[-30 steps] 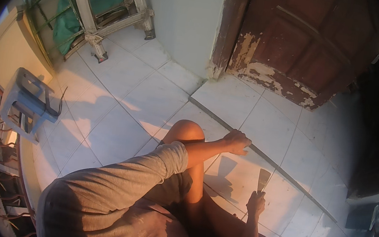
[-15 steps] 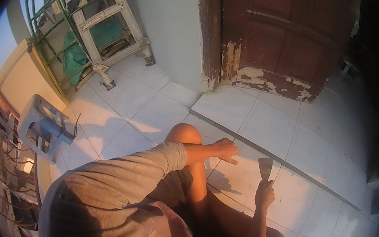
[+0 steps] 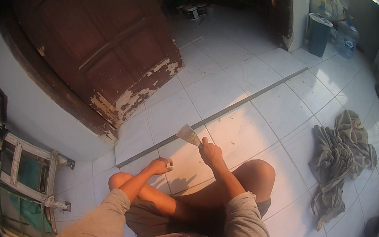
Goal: The person sits on a tiled floor and uses a metal scraper to remove material from the grout lines and tile surfaces. They move across different sections of the floor, scraping along the seams and occasionally adjusting their position.
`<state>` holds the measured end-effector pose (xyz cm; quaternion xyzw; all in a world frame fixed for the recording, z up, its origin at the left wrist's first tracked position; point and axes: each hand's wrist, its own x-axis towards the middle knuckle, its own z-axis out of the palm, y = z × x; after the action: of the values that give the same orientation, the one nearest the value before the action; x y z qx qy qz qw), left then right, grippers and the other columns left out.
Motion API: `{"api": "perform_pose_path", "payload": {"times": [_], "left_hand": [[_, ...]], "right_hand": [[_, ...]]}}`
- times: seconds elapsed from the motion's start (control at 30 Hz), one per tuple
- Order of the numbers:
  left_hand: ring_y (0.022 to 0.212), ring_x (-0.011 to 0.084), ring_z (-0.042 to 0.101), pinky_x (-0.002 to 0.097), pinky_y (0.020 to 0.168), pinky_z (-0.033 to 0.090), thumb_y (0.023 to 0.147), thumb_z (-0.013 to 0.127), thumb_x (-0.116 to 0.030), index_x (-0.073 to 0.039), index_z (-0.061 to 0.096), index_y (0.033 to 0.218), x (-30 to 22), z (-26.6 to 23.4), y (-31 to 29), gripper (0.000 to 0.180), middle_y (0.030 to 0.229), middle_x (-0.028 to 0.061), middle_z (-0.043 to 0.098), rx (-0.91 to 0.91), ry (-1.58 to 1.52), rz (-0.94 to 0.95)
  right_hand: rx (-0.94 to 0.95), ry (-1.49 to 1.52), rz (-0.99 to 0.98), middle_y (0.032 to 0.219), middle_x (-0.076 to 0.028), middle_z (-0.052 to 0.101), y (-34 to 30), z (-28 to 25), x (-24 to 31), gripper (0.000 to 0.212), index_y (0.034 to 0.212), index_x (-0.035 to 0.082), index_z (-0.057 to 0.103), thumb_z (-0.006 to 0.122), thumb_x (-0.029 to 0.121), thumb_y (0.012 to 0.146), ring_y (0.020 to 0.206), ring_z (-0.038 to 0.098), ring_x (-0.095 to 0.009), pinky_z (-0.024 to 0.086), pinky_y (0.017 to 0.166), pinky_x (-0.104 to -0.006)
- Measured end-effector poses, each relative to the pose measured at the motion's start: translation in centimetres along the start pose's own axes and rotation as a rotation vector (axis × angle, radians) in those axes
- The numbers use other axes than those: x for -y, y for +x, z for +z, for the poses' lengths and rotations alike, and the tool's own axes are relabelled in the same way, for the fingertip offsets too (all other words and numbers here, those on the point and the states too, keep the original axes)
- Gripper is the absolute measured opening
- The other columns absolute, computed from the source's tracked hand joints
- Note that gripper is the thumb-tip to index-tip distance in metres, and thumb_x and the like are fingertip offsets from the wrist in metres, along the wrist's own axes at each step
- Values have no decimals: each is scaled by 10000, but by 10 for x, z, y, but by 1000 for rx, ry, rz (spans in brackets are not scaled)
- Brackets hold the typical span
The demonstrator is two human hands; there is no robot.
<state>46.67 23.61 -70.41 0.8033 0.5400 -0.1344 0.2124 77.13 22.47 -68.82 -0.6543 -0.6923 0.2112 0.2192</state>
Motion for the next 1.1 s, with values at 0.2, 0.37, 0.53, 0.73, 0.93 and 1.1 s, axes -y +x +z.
{"api": "perform_pose_path", "payload": {"times": [0.2,0.37,0.53,0.73,0.93,1.1], "left_hand": [[922,364,713,473,824,554,873,712,-431,-114,706,1149,2,-6,7,420,925,193,733,-58,-89,117],[785,318,694,427,735,537,835,775,-289,-84,730,1125,-6,-17,15,358,827,167,709,-57,-158,161],[546,214,604,399,574,478,797,829,-125,-30,725,933,-25,-34,9,196,576,91,607,-236,-437,-1],[573,329,603,445,580,463,836,812,-437,-25,677,787,-37,-42,19,436,605,168,600,-556,-193,102],[688,340,647,459,685,502,793,835,-314,-33,703,878,-15,-41,16,322,678,162,629,-500,-235,100],[818,325,658,441,787,522,751,840,-146,-55,690,1138,12,-35,33,425,833,154,667,-302,-278,174]], "right_hand": [[97,-187,23,869,-182,754,-1,34,-42,205,981,39,692,571,188,908,815,749,-357,573,683,-481],[15,-122,30,840,-186,732,2,23,-46,305,1044,31,637,656,295,893,778,732,-385,571,654,-495],[80,-240,1,840,-176,738,1,44,-26,219,906,59,673,625,273,911,759,728,-371,556,648,-494],[-75,-346,-39,795,-151,742,-2,40,-71,144,811,63,719,627,167,847,720,738,-330,562,623,-443],[-59,-206,-86,736,-186,695,-13,32,-10,134,973,51,573,580,153,888,724,710,-394,540,616,-509],[51,-398,43,870,-165,762,-14,29,-57,145,800,108,793,683,194,842,815,749,-333,562,682,-437]]}}
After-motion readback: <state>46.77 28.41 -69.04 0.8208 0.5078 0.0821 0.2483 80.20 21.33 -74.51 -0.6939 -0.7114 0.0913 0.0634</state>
